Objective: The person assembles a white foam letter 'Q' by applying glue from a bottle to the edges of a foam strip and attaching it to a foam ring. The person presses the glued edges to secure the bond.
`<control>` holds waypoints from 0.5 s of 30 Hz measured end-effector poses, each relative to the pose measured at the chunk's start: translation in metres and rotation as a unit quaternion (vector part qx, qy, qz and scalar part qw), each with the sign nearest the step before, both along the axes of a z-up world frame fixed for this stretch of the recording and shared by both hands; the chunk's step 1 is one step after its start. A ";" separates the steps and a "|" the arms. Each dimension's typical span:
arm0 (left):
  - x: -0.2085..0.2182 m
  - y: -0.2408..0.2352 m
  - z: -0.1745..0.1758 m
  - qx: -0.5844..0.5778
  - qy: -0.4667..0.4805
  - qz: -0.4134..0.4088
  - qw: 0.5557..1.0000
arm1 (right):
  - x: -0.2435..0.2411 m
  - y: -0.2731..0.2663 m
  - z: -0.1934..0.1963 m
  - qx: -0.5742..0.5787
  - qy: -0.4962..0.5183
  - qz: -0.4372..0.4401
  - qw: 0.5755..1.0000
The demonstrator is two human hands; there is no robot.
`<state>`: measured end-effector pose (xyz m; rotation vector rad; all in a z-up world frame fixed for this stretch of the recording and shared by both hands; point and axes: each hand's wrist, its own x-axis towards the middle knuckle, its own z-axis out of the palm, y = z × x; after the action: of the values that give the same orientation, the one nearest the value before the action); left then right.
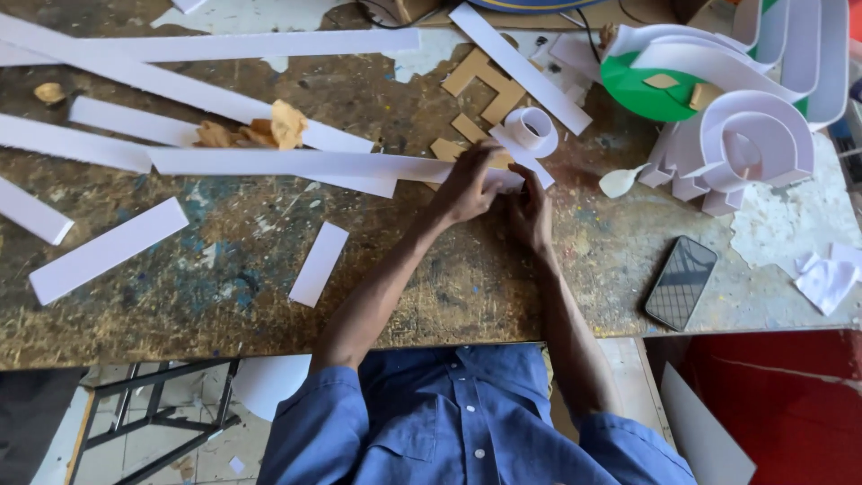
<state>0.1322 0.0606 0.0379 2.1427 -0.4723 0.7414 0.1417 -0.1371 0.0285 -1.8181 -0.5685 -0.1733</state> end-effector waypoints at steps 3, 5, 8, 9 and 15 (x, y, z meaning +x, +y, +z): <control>-0.006 0.010 0.007 -0.007 -0.091 0.079 0.993 | 0.010 -0.002 0.003 0.069 0.042 -0.049 0.996; -0.006 0.027 -0.007 0.024 -0.087 0.096 0.991 | 0.015 -0.004 0.011 0.088 0.058 -0.080 0.991; -0.008 0.040 -0.022 0.065 -0.073 0.146 0.984 | 0.012 -0.004 0.015 0.108 0.029 -0.127 0.986; -0.008 0.045 -0.023 0.077 -0.066 0.180 0.978 | 0.011 -0.001 0.017 0.111 -0.020 -0.142 0.983; -0.022 0.036 -0.004 0.103 -0.015 0.276 0.956 | 0.021 -0.007 -0.006 0.073 -0.113 -0.256 0.957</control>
<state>0.1102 0.0970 0.0341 2.4948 0.0522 1.0684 0.1622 -0.1444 0.0223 -1.7779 -0.2193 -0.7640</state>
